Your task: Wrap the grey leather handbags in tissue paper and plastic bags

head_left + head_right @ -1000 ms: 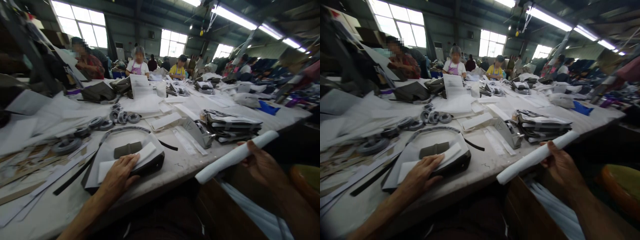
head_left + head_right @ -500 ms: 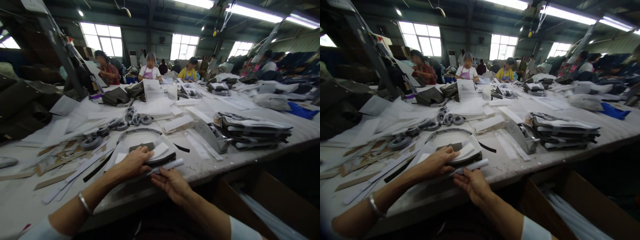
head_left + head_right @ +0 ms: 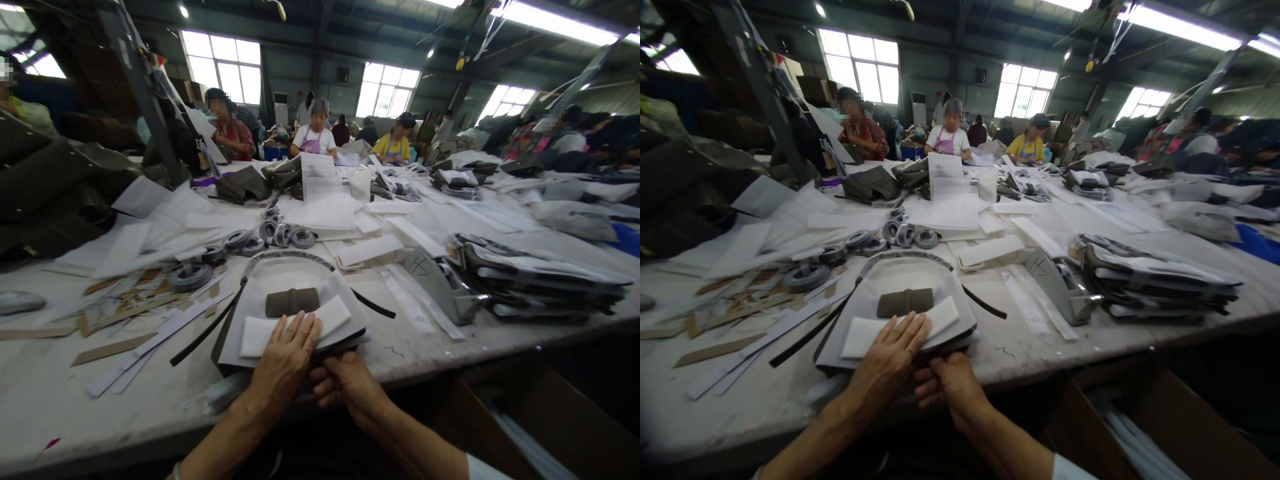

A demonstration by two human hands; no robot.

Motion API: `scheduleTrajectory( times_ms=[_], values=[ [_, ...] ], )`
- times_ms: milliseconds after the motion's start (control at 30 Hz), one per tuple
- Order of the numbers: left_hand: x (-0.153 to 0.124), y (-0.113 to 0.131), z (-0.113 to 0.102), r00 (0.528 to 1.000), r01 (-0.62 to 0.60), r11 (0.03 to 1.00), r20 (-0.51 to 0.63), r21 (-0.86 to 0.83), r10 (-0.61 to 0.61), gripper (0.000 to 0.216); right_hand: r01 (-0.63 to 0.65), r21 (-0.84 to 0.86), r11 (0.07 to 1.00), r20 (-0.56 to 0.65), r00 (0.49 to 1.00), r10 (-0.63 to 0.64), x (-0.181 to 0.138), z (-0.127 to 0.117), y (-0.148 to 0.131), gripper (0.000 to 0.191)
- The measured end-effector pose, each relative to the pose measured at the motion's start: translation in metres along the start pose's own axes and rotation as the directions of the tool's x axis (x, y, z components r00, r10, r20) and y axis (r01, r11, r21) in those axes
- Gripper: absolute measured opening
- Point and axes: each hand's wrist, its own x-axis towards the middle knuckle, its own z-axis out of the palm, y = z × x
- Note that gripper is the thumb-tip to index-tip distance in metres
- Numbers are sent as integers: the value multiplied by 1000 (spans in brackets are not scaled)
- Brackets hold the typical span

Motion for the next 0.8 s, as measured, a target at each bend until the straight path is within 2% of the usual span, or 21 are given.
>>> scheduleTrajectory(
  times_ms=[67, 100, 133, 167, 200, 233, 267, 300, 333, 367, 433, 500, 533, 700, 800],
  values=[
    [-5, 2, 5, 996, -15, 999, -84, 35, 18, 53, -48, -224, 973, 122, 990, 77, -12, -8, -10, 35],
    [-7, 2, 6, 993, -19, 999, -114, 45, 24, 52, -16, -346, 938, 161, 984, 76, -21, -11, -18, 31],
    [-9, 3, 8, 990, -23, 998, -138, 53, 30, 51, 77, -461, 884, 188, 982, 12, -29, -13, -27, 28],
    [-9, 3, 9, 987, -25, 998, -156, 59, 34, 50, 231, -560, 796, 219, 967, -127, -37, -16, -37, 24],
    [-10, 4, 9, 985, -26, 998, -169, 64, 37, 49, 416, -640, 646, 276, 909, -313, -43, -18, -47, 19],
    [-10, 4, 9, 983, -28, 997, -181, 69, 40, 47, 580, -693, 429, 369, 796, -480, -46, -20, -57, 16],
    [-10, 4, 9, 981, -29, 997, -190, 72, 42, 47, 682, -709, 179, 484, 656, -579, -46, -22, -66, 23],
    [-10, 5, 8, 981, -29, 997, -190, 72, 42, 46, 718, -694, -48, 594, 533, -603, -43, -26, -73, 36],
    [-9, 5, 7, 983, -26, 997, -179, 70, 38, 46, 711, -669, -215, 674, 459, -579, -37, -31, -77, 48],
    [-7, 7, 5, 986, -15, 998, -167, 66, 26, 46, 690, -652, -315, 721, 435, -539, -28, -36, -80, 56],
    [-3, 11, 2, 990, 19, 998, -142, 61, -10, 43, 659, -652, -374, 744, 464, -481, -8, -48, -76, 59],
    [3, 18, 2, 990, 45, 996, -139, 80, -34, 39, 655, -663, -362, 737, 489, -466, 10, -60, -66, 56],
    [6, 22, 3, 988, 53, 993, -148, 101, -37, 38, 655, -664, -362, 736, 484, -474, 16, -64, -60, 56],
    [9, 38, 17, 965, 106, 974, -255, 199, -53, 41, 632, -658, -410, 722, 375, -581, 22, -71, -36, 54],
    [6, 38, 24, 950, 113, 973, -310, 203, -45, 42, 611, -671, -419, 703, 345, -622, 20, -67, -30, 56]
  ],
)
